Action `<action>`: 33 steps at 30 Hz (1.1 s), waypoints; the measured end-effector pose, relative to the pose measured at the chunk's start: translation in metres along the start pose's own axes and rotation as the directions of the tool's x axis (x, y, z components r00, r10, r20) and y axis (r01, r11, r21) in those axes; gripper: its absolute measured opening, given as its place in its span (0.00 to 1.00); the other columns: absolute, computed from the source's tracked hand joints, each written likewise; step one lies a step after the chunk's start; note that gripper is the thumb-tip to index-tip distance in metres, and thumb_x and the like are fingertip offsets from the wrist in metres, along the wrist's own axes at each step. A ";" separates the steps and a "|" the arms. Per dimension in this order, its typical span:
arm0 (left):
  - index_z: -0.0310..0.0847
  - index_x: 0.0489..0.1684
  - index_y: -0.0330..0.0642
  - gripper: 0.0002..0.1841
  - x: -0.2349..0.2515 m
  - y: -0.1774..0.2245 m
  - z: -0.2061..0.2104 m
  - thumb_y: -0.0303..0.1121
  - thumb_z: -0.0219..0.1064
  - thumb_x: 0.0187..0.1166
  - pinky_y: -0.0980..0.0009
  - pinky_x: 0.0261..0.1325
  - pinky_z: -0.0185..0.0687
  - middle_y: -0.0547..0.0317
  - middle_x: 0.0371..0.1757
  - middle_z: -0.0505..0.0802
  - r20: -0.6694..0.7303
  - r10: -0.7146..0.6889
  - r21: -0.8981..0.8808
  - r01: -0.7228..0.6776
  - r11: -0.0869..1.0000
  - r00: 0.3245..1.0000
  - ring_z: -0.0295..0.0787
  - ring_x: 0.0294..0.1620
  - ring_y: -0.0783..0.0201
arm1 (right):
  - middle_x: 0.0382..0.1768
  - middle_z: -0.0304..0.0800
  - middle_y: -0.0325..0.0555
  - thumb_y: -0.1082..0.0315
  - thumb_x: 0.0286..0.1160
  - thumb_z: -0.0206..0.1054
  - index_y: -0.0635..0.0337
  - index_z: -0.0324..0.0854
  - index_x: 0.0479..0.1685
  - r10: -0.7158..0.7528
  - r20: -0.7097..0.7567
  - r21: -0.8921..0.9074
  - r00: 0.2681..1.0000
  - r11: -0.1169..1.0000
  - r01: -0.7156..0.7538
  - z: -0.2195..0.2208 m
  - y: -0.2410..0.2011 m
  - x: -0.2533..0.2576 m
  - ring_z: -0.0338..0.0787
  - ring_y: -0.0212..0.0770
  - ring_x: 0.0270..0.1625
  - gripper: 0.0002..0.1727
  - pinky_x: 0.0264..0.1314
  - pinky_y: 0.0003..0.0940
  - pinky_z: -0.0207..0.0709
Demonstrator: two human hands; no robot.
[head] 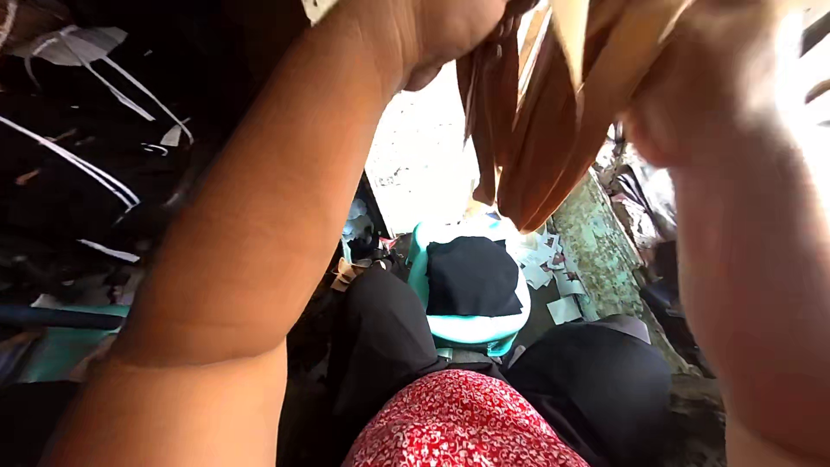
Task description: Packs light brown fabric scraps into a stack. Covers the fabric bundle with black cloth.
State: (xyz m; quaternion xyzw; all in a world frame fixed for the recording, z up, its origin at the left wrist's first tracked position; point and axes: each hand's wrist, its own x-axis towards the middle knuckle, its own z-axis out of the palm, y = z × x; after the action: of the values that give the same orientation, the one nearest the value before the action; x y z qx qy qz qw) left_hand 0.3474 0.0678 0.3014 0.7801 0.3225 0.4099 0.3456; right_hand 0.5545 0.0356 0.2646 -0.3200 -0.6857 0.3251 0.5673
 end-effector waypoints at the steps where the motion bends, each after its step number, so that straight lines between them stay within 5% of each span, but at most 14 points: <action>1: 0.73 0.22 0.46 0.17 0.000 -0.005 0.008 0.18 0.52 0.83 0.83 0.26 0.78 0.69 0.18 0.79 0.020 0.012 0.018 -0.012 1.000 1.000 0.77 0.18 0.78 | 0.30 0.87 0.26 0.73 0.84 0.46 0.52 0.82 0.43 0.071 -0.001 -0.056 0.997 0.996 -0.071 0.003 0.011 -0.015 0.87 0.24 0.34 0.16 0.40 0.26 0.86; 3: 0.77 0.30 0.45 0.15 0.002 -0.017 0.021 0.23 0.49 0.88 0.81 0.29 0.81 0.70 0.23 0.84 0.082 0.042 0.034 -0.044 0.998 0.996 0.80 0.23 0.79 | 0.33 0.87 0.28 0.72 0.82 0.48 0.55 0.82 0.50 0.227 -0.012 -0.149 0.974 0.963 -0.226 0.007 0.040 -0.045 0.87 0.23 0.34 0.14 0.39 0.28 0.87; 7: 0.78 0.60 0.43 0.12 -0.001 -0.033 0.034 0.32 0.49 0.93 0.75 0.52 0.90 0.67 0.44 0.91 0.194 -0.064 0.021 0.061 0.998 0.979 0.91 0.45 0.77 | 0.38 0.91 0.47 0.64 0.87 0.51 0.58 0.81 0.63 0.483 0.046 -0.170 0.874 0.866 -0.470 0.018 0.115 -0.100 0.91 0.39 0.36 0.18 0.38 0.44 0.86; 10: 0.77 0.58 0.43 0.10 -0.003 -0.038 0.037 0.31 0.49 0.93 0.74 0.49 0.91 0.65 0.42 0.92 0.218 -0.171 0.025 0.170 0.985 0.961 0.92 0.43 0.75 | 0.51 0.89 0.60 0.71 0.83 0.58 0.64 0.79 0.67 0.617 0.123 -0.349 0.778 0.760 -0.548 0.026 0.170 -0.130 0.91 0.53 0.50 0.17 0.52 0.56 0.84; 12: 0.77 0.55 0.44 0.09 -0.005 -0.038 0.037 0.31 0.50 0.93 0.76 0.40 0.92 0.64 0.39 0.92 0.233 -0.225 0.042 0.221 0.974 0.946 0.93 0.38 0.74 | 0.65 0.81 0.71 0.72 0.75 0.69 0.68 0.76 0.71 0.708 0.178 -0.546 0.684 0.649 -0.530 0.026 0.201 -0.140 0.84 0.65 0.65 0.24 0.68 0.64 0.77; 14: 0.76 0.53 0.44 0.08 -0.006 -0.038 0.037 0.31 0.50 0.93 0.77 0.36 0.89 0.65 0.37 0.92 0.240 -0.258 0.072 0.248 0.966 0.936 0.91 0.34 0.75 | 0.71 0.74 0.76 0.67 0.70 0.78 0.68 0.71 0.78 0.752 0.201 -0.649 0.628 0.583 -0.490 0.023 0.205 -0.142 0.80 0.71 0.70 0.36 0.71 0.67 0.73; 16: 0.77 0.52 0.45 0.08 -0.006 -0.039 0.037 0.31 0.51 0.92 0.77 0.36 0.89 0.65 0.36 0.92 0.249 -0.259 0.085 0.245 0.966 0.933 0.91 0.34 0.76 | 0.74 0.71 0.77 0.65 0.63 0.83 0.67 0.65 0.84 0.718 0.204 -0.642 0.666 0.612 -0.462 0.018 0.192 -0.135 0.81 0.72 0.68 0.46 0.69 0.69 0.75; 19: 0.77 0.53 0.45 0.09 -0.004 -0.041 0.037 0.31 0.50 0.92 0.78 0.43 0.89 0.67 0.38 0.91 0.259 -0.198 0.041 0.194 0.980 0.945 0.91 0.38 0.77 | 0.72 0.75 0.69 0.64 0.55 0.88 0.61 0.57 0.88 0.573 0.242 -0.425 0.783 0.788 -0.446 0.015 0.159 -0.115 0.92 0.59 0.44 0.56 0.42 0.56 0.89; 21: 0.78 0.56 0.44 0.11 -0.001 -0.041 0.039 0.31 0.49 0.92 0.76 0.51 0.91 0.68 0.41 0.92 0.258 -0.105 -0.034 0.117 0.992 0.960 0.92 0.43 0.77 | 0.69 0.77 0.60 0.65 0.57 0.86 0.57 0.53 0.88 0.513 0.332 -0.242 0.792 0.857 -0.454 0.018 0.137 -0.099 0.92 0.46 0.35 0.55 0.33 0.44 0.90; 23: 0.80 0.51 0.45 0.12 0.002 -0.039 0.043 0.29 0.47 0.92 0.77 0.53 0.91 0.70 0.40 0.92 0.212 0.003 -0.104 0.020 0.994 0.977 0.92 0.45 0.78 | 0.52 0.89 0.51 0.68 0.60 0.84 0.59 0.56 0.81 0.476 0.362 -0.148 0.802 0.878 -0.455 0.026 0.120 -0.087 0.92 0.38 0.34 0.48 0.32 0.34 0.88; 28: 0.78 0.32 0.45 0.17 0.005 -0.041 0.055 0.27 0.43 0.90 0.76 0.38 0.89 0.67 0.26 0.88 0.081 0.067 -0.299 -0.040 0.953 0.994 0.88 0.31 0.74 | 0.35 0.91 0.45 0.71 0.75 0.72 0.64 0.74 0.64 0.459 0.235 -0.052 0.857 0.886 -0.460 0.038 0.124 -0.082 0.89 0.35 0.28 0.21 0.27 0.29 0.83; 33: 0.74 0.57 0.43 0.15 -0.022 -0.084 0.079 0.30 0.41 0.89 0.69 0.56 0.89 0.68 0.43 0.89 -0.015 -0.003 -0.420 -0.004 0.907 1.000 0.89 0.48 0.74 | 0.34 0.91 0.47 0.72 0.78 0.66 0.62 0.81 0.55 0.484 0.104 -0.032 0.869 0.875 -0.483 0.030 0.150 -0.115 0.89 0.36 0.27 0.10 0.30 0.33 0.86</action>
State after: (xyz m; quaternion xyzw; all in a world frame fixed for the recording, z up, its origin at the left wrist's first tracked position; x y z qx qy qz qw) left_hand 0.3870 0.0748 0.1914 0.6844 0.2292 0.4757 0.5027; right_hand 0.5530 0.0279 0.0733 -0.4646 -0.6144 0.4719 0.4288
